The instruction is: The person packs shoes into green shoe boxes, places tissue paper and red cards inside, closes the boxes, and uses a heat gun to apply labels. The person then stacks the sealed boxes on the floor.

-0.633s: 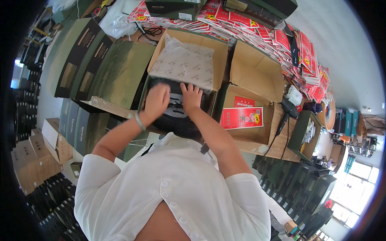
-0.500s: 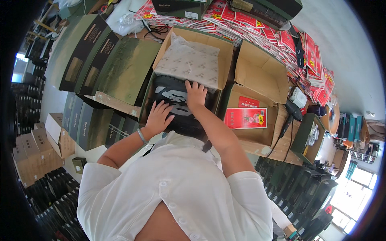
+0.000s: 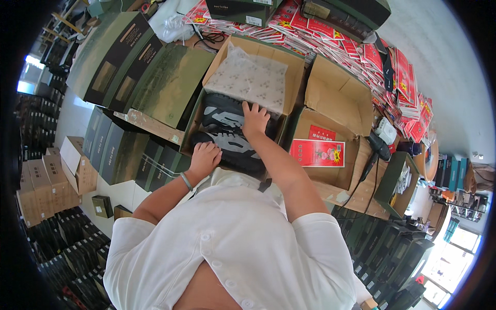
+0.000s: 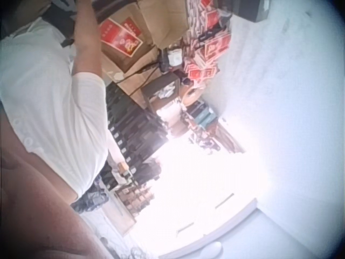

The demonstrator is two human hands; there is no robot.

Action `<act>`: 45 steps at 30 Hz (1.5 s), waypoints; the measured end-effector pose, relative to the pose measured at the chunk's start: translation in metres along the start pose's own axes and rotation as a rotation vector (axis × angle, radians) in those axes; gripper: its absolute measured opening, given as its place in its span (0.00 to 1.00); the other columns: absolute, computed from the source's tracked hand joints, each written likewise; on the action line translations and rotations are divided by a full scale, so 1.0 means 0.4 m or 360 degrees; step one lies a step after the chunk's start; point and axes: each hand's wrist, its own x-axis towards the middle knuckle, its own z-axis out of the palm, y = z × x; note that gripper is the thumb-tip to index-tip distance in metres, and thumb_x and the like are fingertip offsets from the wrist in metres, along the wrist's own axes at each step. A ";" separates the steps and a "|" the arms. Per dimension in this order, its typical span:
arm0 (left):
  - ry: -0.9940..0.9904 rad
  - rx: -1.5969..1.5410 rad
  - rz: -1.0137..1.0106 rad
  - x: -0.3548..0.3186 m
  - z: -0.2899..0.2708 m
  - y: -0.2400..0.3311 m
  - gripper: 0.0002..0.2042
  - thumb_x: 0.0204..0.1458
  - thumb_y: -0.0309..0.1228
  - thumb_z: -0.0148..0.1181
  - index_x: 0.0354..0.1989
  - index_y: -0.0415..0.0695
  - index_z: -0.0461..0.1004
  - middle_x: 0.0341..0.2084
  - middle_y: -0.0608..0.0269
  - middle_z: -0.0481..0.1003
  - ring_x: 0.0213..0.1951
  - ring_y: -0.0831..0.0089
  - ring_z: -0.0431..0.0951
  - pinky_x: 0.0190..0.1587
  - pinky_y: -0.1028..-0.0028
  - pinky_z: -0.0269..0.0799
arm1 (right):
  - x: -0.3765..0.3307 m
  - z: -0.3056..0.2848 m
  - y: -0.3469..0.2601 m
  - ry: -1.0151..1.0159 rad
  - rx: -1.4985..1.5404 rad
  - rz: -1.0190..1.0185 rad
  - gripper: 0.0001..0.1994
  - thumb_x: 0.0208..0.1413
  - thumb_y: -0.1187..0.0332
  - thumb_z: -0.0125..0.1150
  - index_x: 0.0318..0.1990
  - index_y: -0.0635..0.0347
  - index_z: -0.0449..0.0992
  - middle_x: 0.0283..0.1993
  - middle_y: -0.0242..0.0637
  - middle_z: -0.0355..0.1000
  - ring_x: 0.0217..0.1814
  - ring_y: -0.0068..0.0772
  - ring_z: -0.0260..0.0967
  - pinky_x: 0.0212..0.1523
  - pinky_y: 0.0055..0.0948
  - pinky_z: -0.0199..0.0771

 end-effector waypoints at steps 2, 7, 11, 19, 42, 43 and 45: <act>-0.0075 -0.0038 -0.0035 0.023 -0.004 -0.017 0.08 0.52 0.35 0.58 0.33 0.44 0.76 0.36 0.63 0.74 0.44 0.63 0.72 0.49 0.63 0.63 | -0.010 0.012 -0.008 0.0004 -0.0072 -0.0037 0.46 0.40 0.61 0.74 0.68 0.43 0.53 0.57 0.44 0.59 0.57 0.54 0.59 0.53 0.51 0.61; 0.0043 -0.0043 -0.0175 0.114 -0.010 -0.029 0.07 0.53 0.34 0.56 0.34 0.46 0.76 0.35 0.63 0.73 0.42 0.61 0.72 0.49 0.62 0.63 | -0.020 0.067 0.007 0.0213 -0.0060 -0.0129 0.49 0.42 0.64 0.72 0.71 0.45 0.47 0.62 0.46 0.55 0.62 0.51 0.54 0.60 0.51 0.53; 0.0036 0.0215 -0.0217 0.187 0.044 -0.022 0.21 0.58 0.40 0.53 0.59 0.55 0.63 0.59 0.52 0.59 0.61 0.52 0.59 0.62 0.54 0.51 | -0.085 0.010 0.045 0.0291 0.0304 -0.0276 0.54 0.40 0.65 0.74 0.73 0.43 0.42 0.69 0.48 0.47 0.68 0.55 0.48 0.64 0.58 0.47; -0.0404 0.0297 -0.0326 0.187 0.116 -0.025 0.33 0.59 0.49 0.51 0.72 0.66 0.47 0.72 0.46 0.36 0.72 0.45 0.38 0.68 0.48 0.40 | -0.224 0.139 0.528 0.1134 0.0742 0.1420 0.30 0.42 0.72 0.68 0.55 0.68 0.62 0.52 0.52 0.66 0.57 0.54 0.63 0.60 0.45 0.63; 0.0631 -0.0821 -0.0821 -0.011 0.024 -0.014 0.20 0.57 0.22 0.47 0.60 0.37 0.62 0.55 0.49 0.69 0.57 0.56 0.69 0.61 0.64 0.61 | -0.240 -0.334 0.284 0.1166 0.1369 -0.0076 0.03 0.49 0.76 0.63 0.33 0.64 0.78 0.27 0.42 0.70 0.31 0.40 0.69 0.35 0.33 0.68; 0.0759 -0.1022 -0.0879 -0.002 0.024 -0.004 0.17 0.58 0.23 0.47 0.57 0.36 0.62 0.56 0.48 0.66 0.57 0.57 0.69 0.62 0.65 0.60 | -0.195 -0.350 0.233 0.0976 0.1364 -0.0286 0.03 0.47 0.76 0.64 0.31 0.63 0.79 0.27 0.43 0.71 0.30 0.43 0.70 0.33 0.34 0.68; 0.1132 -0.1155 -0.0945 0.000 0.062 -0.030 0.15 0.59 0.22 0.47 0.54 0.36 0.63 0.56 0.47 0.65 0.57 0.56 0.67 0.62 0.65 0.59 | -0.103 -0.281 0.157 0.0611 0.1343 -0.0552 0.05 0.49 0.74 0.63 0.33 0.63 0.78 0.31 0.46 0.73 0.32 0.45 0.71 0.35 0.33 0.71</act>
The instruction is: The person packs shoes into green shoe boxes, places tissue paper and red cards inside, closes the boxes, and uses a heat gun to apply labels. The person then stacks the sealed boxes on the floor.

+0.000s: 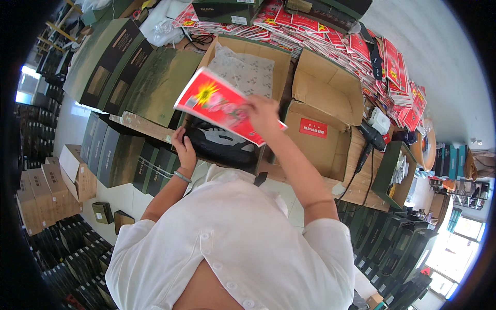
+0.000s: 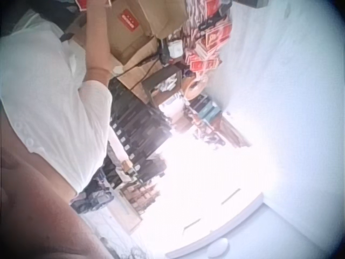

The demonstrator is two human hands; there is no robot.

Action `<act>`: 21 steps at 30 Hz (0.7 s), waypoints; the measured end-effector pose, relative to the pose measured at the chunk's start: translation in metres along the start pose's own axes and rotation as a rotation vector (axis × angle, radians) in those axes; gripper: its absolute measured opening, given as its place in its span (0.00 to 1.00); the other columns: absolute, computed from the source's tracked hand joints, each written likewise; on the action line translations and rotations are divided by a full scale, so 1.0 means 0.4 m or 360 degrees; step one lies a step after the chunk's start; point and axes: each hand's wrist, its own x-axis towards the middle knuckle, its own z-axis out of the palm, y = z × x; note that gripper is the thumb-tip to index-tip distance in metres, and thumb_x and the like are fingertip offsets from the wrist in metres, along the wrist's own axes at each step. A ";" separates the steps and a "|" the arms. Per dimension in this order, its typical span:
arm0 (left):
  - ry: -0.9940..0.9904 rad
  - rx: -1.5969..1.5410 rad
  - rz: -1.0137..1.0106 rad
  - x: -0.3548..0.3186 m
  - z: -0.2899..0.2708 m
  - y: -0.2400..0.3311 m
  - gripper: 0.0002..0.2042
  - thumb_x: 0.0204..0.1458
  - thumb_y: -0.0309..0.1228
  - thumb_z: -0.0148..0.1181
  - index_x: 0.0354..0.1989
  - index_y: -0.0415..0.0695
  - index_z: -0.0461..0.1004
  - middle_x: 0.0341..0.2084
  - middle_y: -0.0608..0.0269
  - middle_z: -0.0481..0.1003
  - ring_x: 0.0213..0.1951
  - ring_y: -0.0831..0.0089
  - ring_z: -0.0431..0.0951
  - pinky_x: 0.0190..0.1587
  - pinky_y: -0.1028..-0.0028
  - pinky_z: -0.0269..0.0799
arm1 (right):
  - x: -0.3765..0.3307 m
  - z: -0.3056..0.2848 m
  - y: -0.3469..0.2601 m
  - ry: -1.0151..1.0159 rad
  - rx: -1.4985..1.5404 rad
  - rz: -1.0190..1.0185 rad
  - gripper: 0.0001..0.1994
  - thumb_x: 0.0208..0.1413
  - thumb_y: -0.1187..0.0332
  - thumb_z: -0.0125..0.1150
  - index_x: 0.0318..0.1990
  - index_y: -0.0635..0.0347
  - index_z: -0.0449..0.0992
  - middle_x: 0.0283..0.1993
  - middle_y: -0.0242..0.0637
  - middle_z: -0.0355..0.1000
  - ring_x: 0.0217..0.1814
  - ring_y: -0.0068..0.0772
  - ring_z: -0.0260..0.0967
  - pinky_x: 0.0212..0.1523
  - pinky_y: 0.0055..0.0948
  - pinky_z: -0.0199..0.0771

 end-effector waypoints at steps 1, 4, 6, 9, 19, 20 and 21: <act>0.0166 -0.0112 0.0004 0.001 0.007 -0.030 0.13 0.59 0.22 0.46 0.52 0.36 0.63 0.56 0.47 0.64 0.57 0.56 0.66 0.63 0.65 0.58 | 0.018 0.086 0.049 -0.0139 -0.0077 0.0025 0.07 0.48 0.71 0.65 0.35 0.61 0.78 0.30 0.46 0.73 0.33 0.46 0.72 0.39 0.36 0.71; 0.0011 0.0461 0.0171 0.013 -0.008 -0.003 0.12 0.53 0.22 0.52 0.47 0.41 0.67 0.53 0.46 0.64 0.59 0.51 0.61 0.64 0.58 0.52 | 0.034 0.244 0.122 -0.0693 -0.0492 0.0284 0.13 0.46 0.67 0.66 0.42 0.54 0.77 0.37 0.43 0.75 0.46 0.46 0.70 0.53 0.48 0.60; -0.0276 0.0707 0.0271 0.019 -0.027 0.023 0.15 0.48 0.24 0.55 0.47 0.45 0.70 0.55 0.47 0.64 0.61 0.49 0.59 0.64 0.54 0.47 | 0.018 0.285 0.157 -0.0769 -0.0719 0.0247 0.19 0.45 0.66 0.67 0.48 0.51 0.75 0.46 0.42 0.73 0.55 0.46 0.65 0.59 0.52 0.54; -0.0522 0.1037 0.0629 0.023 -0.024 0.062 0.17 0.49 0.26 0.55 0.50 0.47 0.72 0.57 0.50 0.64 0.62 0.51 0.59 0.65 0.52 0.48 | -0.040 0.285 0.162 -0.0373 -0.0848 -0.0003 0.28 0.43 0.63 0.70 0.55 0.49 0.70 0.58 0.43 0.65 0.64 0.46 0.56 0.62 0.51 0.51; -0.0803 0.1311 0.0614 0.014 0.002 0.037 0.16 0.54 0.36 0.54 0.53 0.55 0.75 0.61 0.59 0.66 0.64 0.54 0.61 0.67 0.46 0.47 | -0.254 -0.103 0.560 0.1051 -0.0622 0.1880 0.30 0.45 0.60 0.72 0.53 0.61 0.64 0.54 0.51 0.65 0.60 0.55 0.62 0.62 0.49 0.63; -0.0802 0.1307 0.0637 0.016 0.004 0.042 0.16 0.54 0.35 0.54 0.52 0.55 0.75 0.61 0.59 0.66 0.63 0.54 0.62 0.67 0.47 0.47 | -0.292 -0.138 0.615 0.0918 -0.0639 0.2102 0.38 0.42 0.55 0.74 0.56 0.61 0.59 0.57 0.52 0.62 0.62 0.56 0.59 0.64 0.49 0.61; -0.0791 0.1312 0.0655 0.016 0.004 0.046 0.16 0.54 0.34 0.54 0.52 0.55 0.75 0.60 0.59 0.66 0.63 0.54 0.62 0.67 0.47 0.47 | -0.309 -0.161 0.638 0.0767 -0.0649 0.2311 0.45 0.40 0.51 0.76 0.60 0.61 0.55 0.60 0.53 0.59 0.64 0.58 0.56 0.66 0.50 0.59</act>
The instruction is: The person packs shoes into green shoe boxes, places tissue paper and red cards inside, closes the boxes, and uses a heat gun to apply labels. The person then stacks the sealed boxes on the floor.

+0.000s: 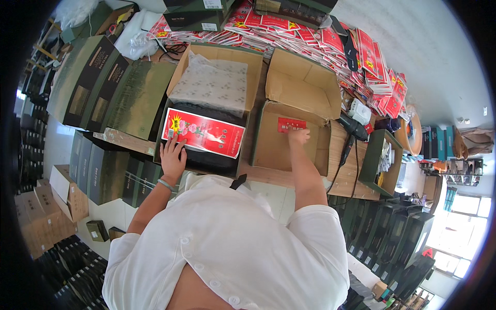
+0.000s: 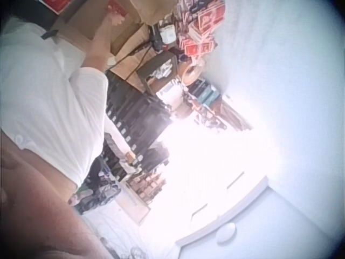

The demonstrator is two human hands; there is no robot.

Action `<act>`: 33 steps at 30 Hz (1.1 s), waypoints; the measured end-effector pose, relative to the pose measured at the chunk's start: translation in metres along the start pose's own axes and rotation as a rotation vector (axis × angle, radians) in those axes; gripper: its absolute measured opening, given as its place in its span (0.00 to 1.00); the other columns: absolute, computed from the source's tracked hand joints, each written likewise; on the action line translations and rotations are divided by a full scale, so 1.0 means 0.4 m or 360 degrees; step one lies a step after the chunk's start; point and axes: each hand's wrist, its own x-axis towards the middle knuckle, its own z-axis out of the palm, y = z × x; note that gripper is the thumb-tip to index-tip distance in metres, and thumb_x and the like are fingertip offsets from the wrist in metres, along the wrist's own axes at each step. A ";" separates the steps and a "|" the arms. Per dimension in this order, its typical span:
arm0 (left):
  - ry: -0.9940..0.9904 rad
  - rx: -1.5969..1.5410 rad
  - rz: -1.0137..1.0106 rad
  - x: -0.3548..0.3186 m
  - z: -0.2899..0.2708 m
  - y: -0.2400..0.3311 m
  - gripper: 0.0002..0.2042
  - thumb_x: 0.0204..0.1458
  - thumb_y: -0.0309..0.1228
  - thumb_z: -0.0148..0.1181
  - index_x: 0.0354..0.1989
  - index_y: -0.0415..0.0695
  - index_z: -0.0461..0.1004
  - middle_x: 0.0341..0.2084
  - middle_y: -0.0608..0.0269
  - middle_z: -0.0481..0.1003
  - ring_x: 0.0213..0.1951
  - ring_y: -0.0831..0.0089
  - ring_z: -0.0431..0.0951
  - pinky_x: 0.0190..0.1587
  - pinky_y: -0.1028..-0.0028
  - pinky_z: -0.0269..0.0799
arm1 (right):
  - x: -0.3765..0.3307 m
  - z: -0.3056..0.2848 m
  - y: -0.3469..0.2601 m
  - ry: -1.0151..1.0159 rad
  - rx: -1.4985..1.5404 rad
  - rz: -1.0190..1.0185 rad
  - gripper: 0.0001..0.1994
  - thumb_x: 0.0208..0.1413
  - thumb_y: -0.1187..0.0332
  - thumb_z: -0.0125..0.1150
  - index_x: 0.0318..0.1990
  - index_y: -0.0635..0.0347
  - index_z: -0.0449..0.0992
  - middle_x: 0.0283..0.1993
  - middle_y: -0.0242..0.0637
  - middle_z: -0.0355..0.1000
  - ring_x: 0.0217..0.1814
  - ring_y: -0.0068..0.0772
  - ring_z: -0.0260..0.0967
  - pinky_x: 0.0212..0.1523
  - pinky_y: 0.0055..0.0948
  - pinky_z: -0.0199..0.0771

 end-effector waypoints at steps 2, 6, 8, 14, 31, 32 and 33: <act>-0.0012 0.0014 -0.0014 -0.009 0.003 -0.002 0.16 0.53 0.33 0.54 0.51 0.54 0.75 0.60 0.59 0.67 0.63 0.54 0.63 0.67 0.47 0.47 | 0.033 -0.005 0.023 -0.0077 -0.0257 -0.0052 0.55 0.33 0.46 0.78 0.64 0.60 0.48 0.63 0.53 0.54 0.67 0.58 0.52 0.66 0.49 0.58; 0.0001 0.0020 -0.0055 -0.016 0.003 -0.005 0.16 0.52 0.32 0.54 0.50 0.53 0.76 0.60 0.58 0.67 0.62 0.54 0.63 0.67 0.47 0.47 | 0.047 -0.006 0.002 -0.0248 -0.0513 -0.0201 0.64 0.27 0.41 0.79 0.67 0.57 0.41 0.66 0.52 0.51 0.71 0.54 0.45 0.68 0.47 0.54; 0.0042 0.0044 -0.0085 -0.021 0.006 -0.002 0.15 0.52 0.31 0.54 0.50 0.52 0.76 0.60 0.56 0.66 0.62 0.54 0.63 0.67 0.48 0.48 | 0.036 -0.017 -0.019 -0.0269 -0.0632 -0.0172 0.63 0.27 0.41 0.79 0.67 0.57 0.42 0.67 0.53 0.50 0.72 0.53 0.45 0.69 0.46 0.53; 0.0111 -0.0023 -0.0095 0.000 -0.015 0.016 0.18 0.53 0.31 0.53 0.54 0.49 0.72 0.61 0.52 0.63 0.63 0.53 0.62 0.67 0.49 0.49 | 0.251 0.073 0.111 -0.0315 -0.0362 -0.0043 0.59 0.29 0.46 0.80 0.67 0.54 0.46 0.67 0.51 0.57 0.68 0.47 0.58 0.66 0.42 0.59; 0.0328 -0.1661 -0.0512 -0.032 -0.051 -0.096 0.19 0.63 0.22 0.39 0.63 0.37 0.57 0.62 0.54 0.61 0.62 0.65 0.63 0.66 0.68 0.55 | -0.742 -0.128 0.024 -0.1162 0.0482 -0.1079 0.10 0.54 0.68 0.67 0.40 0.63 0.79 0.35 0.34 0.78 0.36 0.20 0.71 0.38 0.23 0.71; 0.0314 -0.1696 -0.0473 -0.026 -0.053 -0.106 0.19 0.63 0.22 0.40 0.63 0.37 0.57 0.62 0.53 0.61 0.62 0.64 0.64 0.66 0.68 0.55 | -0.776 -0.092 0.022 -0.1218 0.0536 -0.1107 0.10 0.52 0.65 0.69 0.37 0.62 0.80 0.33 0.38 0.78 0.34 0.20 0.72 0.36 0.23 0.71; 0.0282 -0.1670 -0.0419 -0.022 -0.053 -0.117 0.19 0.62 0.22 0.40 0.62 0.37 0.58 0.62 0.53 0.61 0.62 0.64 0.64 0.66 0.68 0.55 | -0.796 -0.070 0.008 -0.1245 0.0321 -0.1164 0.11 0.51 0.64 0.69 0.37 0.61 0.80 0.32 0.39 0.78 0.33 0.24 0.73 0.35 0.25 0.71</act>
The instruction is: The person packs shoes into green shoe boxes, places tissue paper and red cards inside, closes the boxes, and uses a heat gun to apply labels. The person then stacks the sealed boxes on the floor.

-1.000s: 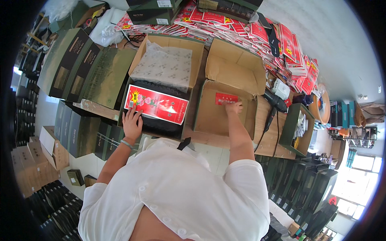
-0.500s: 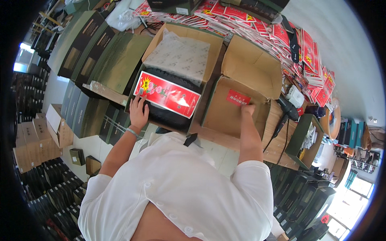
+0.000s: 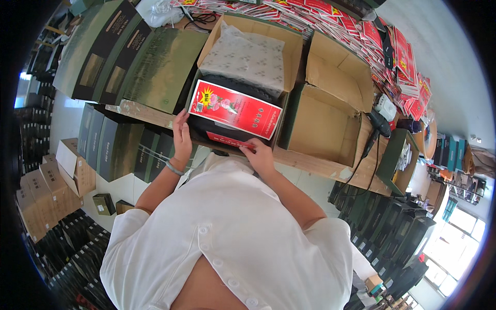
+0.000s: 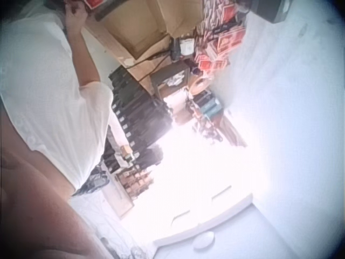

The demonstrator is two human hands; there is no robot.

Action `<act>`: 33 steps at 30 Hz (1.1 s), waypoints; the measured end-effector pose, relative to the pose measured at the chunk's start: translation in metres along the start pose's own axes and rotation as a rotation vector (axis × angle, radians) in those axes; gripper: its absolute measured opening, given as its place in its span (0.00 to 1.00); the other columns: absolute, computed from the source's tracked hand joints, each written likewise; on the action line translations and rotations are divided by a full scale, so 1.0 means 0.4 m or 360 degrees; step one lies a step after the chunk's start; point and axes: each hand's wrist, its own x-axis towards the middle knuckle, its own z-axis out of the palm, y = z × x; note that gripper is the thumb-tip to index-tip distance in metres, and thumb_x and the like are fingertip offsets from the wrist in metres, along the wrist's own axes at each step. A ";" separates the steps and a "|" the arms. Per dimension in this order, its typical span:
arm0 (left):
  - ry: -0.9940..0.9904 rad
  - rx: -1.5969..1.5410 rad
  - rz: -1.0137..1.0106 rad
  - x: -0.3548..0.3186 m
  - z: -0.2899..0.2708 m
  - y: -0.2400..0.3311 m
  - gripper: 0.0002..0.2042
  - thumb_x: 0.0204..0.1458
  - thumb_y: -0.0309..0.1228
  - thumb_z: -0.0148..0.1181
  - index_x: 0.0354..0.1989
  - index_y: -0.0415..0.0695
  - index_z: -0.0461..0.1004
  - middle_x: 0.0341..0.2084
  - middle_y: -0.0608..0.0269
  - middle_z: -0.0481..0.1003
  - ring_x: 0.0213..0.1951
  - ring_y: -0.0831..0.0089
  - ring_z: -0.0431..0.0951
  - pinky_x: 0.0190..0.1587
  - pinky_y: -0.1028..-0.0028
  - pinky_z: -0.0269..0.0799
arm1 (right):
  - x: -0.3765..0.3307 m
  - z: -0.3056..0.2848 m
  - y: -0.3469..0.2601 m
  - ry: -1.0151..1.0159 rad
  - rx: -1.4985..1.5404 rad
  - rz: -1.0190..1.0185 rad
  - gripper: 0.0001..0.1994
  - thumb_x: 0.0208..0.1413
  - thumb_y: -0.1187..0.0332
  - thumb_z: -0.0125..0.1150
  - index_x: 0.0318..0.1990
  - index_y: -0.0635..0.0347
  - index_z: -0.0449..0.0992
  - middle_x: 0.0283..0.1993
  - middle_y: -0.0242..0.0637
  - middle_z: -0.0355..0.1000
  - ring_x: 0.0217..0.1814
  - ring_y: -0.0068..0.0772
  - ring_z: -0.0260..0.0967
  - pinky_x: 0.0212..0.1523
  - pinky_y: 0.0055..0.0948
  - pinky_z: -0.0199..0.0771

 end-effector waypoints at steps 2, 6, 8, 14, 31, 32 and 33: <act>-0.0101 0.0058 0.0066 0.014 -0.012 -0.010 0.19 0.61 0.21 0.41 0.61 0.36 0.59 0.61 0.53 0.62 0.62 0.64 0.64 0.66 0.68 0.55 | 0.028 0.040 0.003 -0.0138 -0.0314 -0.0063 0.11 0.50 0.63 0.68 0.38 0.57 0.80 0.33 0.41 0.78 0.34 0.31 0.74 0.39 0.30 0.71; -0.0292 0.0272 0.0293 0.052 -0.038 0.006 0.18 0.60 0.21 0.44 0.60 0.36 0.61 0.60 0.50 0.63 0.62 0.58 0.63 0.65 0.65 0.55 | 0.035 0.067 0.007 -0.0150 -0.0689 -0.0334 0.11 0.48 0.62 0.66 0.41 0.49 0.80 0.36 0.39 0.77 0.43 0.41 0.72 0.50 0.39 0.66; -0.0352 0.0224 0.0330 0.079 -0.045 0.017 0.18 0.59 0.21 0.45 0.59 0.37 0.63 0.59 0.49 0.64 0.61 0.57 0.64 0.65 0.64 0.55 | 0.013 0.052 -0.021 -0.0009 -0.0849 -0.0386 0.12 0.48 0.62 0.66 0.42 0.48 0.80 0.40 0.38 0.76 0.46 0.43 0.71 0.51 0.41 0.65; -0.0600 0.0278 0.0350 0.255 -0.032 0.026 0.15 0.57 0.20 0.47 0.53 0.38 0.68 0.53 0.48 0.68 0.57 0.52 0.67 0.61 0.63 0.61 | 0.055 -0.007 -0.087 0.0282 -0.0719 -0.0436 0.14 0.47 0.62 0.68 0.43 0.51 0.79 0.43 0.40 0.74 0.48 0.46 0.70 0.51 0.43 0.67; -0.0542 0.0761 0.0330 0.562 0.170 -0.130 0.19 0.52 0.26 0.54 0.54 0.42 0.67 0.55 0.43 0.65 0.59 0.46 0.63 0.60 0.57 0.61 | 0.091 -0.041 -0.151 -0.0779 -0.0626 0.0025 0.16 0.56 0.66 0.57 0.52 0.52 0.76 0.45 0.42 0.73 0.56 0.46 0.69 0.53 0.39 0.71; -0.0492 0.0810 0.0329 0.591 0.191 -0.185 0.20 0.52 0.26 0.55 0.55 0.42 0.67 0.55 0.42 0.65 0.59 0.45 0.62 0.61 0.56 0.60 | 0.138 -0.089 -0.181 -0.0836 -0.0539 -0.0026 0.19 0.56 0.64 0.59 0.56 0.51 0.74 0.43 0.43 0.74 0.53 0.43 0.71 0.51 0.37 0.72; -0.0445 0.0854 0.0331 0.628 0.212 -0.211 0.20 0.51 0.27 0.55 0.55 0.42 0.66 0.56 0.41 0.65 0.60 0.45 0.61 0.61 0.56 0.60 | 0.200 -0.115 -0.177 -0.0649 -0.0524 0.0014 0.19 0.54 0.65 0.61 0.55 0.53 0.74 0.43 0.44 0.75 0.50 0.44 0.73 0.50 0.37 0.73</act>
